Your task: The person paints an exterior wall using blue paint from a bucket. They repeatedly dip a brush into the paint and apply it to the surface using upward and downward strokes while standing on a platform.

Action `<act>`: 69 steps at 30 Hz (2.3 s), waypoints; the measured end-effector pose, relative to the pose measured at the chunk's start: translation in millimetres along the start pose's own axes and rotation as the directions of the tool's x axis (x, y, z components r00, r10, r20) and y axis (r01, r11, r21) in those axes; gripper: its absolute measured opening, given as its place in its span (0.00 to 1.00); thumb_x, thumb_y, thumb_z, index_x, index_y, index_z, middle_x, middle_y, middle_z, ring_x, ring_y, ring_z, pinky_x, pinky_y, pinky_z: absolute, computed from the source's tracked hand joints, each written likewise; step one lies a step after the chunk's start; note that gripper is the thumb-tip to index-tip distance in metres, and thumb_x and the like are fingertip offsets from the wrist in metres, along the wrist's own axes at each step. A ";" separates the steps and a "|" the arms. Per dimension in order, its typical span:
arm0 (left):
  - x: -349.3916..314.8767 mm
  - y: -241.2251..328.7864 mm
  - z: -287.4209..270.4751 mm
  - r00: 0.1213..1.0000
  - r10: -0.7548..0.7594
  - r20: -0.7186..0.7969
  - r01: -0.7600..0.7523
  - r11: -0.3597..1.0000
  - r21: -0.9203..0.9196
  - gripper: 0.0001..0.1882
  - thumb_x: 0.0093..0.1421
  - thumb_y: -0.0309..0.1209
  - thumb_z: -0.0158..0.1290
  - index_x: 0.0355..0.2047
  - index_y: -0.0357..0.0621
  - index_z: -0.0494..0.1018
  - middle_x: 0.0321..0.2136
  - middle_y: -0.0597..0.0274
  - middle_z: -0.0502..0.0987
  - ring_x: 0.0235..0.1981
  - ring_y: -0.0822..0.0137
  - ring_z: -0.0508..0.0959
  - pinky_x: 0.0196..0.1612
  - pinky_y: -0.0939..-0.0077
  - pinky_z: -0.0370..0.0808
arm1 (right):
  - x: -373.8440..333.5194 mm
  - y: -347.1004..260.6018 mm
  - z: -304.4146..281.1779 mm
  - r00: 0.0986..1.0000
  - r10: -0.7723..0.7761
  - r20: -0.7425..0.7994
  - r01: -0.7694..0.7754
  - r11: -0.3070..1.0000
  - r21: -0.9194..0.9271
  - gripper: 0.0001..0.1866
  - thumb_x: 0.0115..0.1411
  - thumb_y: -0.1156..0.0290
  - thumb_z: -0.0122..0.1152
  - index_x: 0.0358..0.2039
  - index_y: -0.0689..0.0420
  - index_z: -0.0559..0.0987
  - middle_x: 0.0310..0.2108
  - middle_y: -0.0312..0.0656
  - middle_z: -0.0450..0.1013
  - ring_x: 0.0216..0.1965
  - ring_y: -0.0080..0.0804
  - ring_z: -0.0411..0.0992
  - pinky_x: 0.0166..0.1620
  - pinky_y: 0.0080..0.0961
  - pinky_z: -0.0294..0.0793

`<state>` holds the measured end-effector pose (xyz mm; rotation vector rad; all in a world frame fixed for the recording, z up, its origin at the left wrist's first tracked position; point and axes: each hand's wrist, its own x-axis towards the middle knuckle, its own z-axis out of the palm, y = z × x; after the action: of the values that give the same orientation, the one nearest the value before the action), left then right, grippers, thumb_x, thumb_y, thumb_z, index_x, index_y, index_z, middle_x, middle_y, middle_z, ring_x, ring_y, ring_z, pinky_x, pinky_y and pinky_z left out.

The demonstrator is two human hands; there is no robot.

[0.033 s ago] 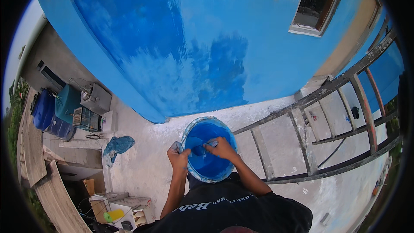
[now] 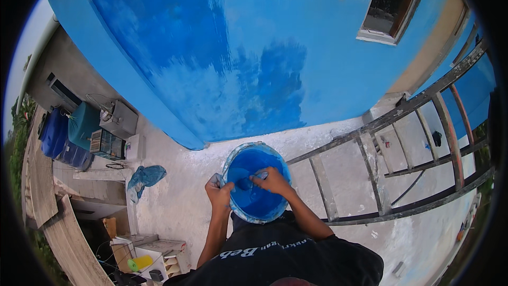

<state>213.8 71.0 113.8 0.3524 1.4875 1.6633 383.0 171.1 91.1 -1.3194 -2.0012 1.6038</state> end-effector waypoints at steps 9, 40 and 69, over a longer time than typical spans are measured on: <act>48.5 33.8 -39.1 0.996 -0.016 -0.089 0.009 0.997 -0.077 0.11 0.43 0.12 0.49 0.17 0.43 0.64 0.15 0.66 0.70 0.12 0.77 0.66 0.16 0.82 0.63 | 43.9 -42.0 32.0 1.000 -0.024 -0.018 0.025 0.997 0.073 0.17 0.58 0.59 0.64 0.31 0.62 0.84 0.19 0.44 0.77 0.20 0.28 0.76 0.27 0.25 0.73; 151.3 60.6 -70.3 1.000 -0.011 -0.021 0.010 0.999 -0.039 0.12 0.42 0.13 0.52 0.15 0.44 0.63 0.14 0.70 0.67 0.14 0.80 0.62 0.19 0.82 0.57 | 109.2 -103.5 71.3 0.979 0.001 0.202 -0.097 0.878 0.469 0.16 0.62 0.65 0.61 0.36 0.68 0.82 0.24 0.48 0.79 0.22 0.26 0.76 0.26 0.21 0.75; 183.1 24.4 -9.2 0.991 -0.124 0.057 0.126 0.992 -0.024 0.13 0.41 0.13 0.52 0.15 0.44 0.63 0.13 0.70 0.66 0.13 0.79 0.64 0.18 0.82 0.60 | 115.6 -76.2 15.7 0.987 0.086 0.133 -0.132 0.907 0.401 0.17 0.64 0.63 0.59 0.37 0.67 0.82 0.25 0.47 0.79 0.23 0.25 0.77 0.27 0.20 0.76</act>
<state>88.5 201.5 75.1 0.2820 1.4152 1.5615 271.4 251.1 114.8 -1.2149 -1.5435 2.0503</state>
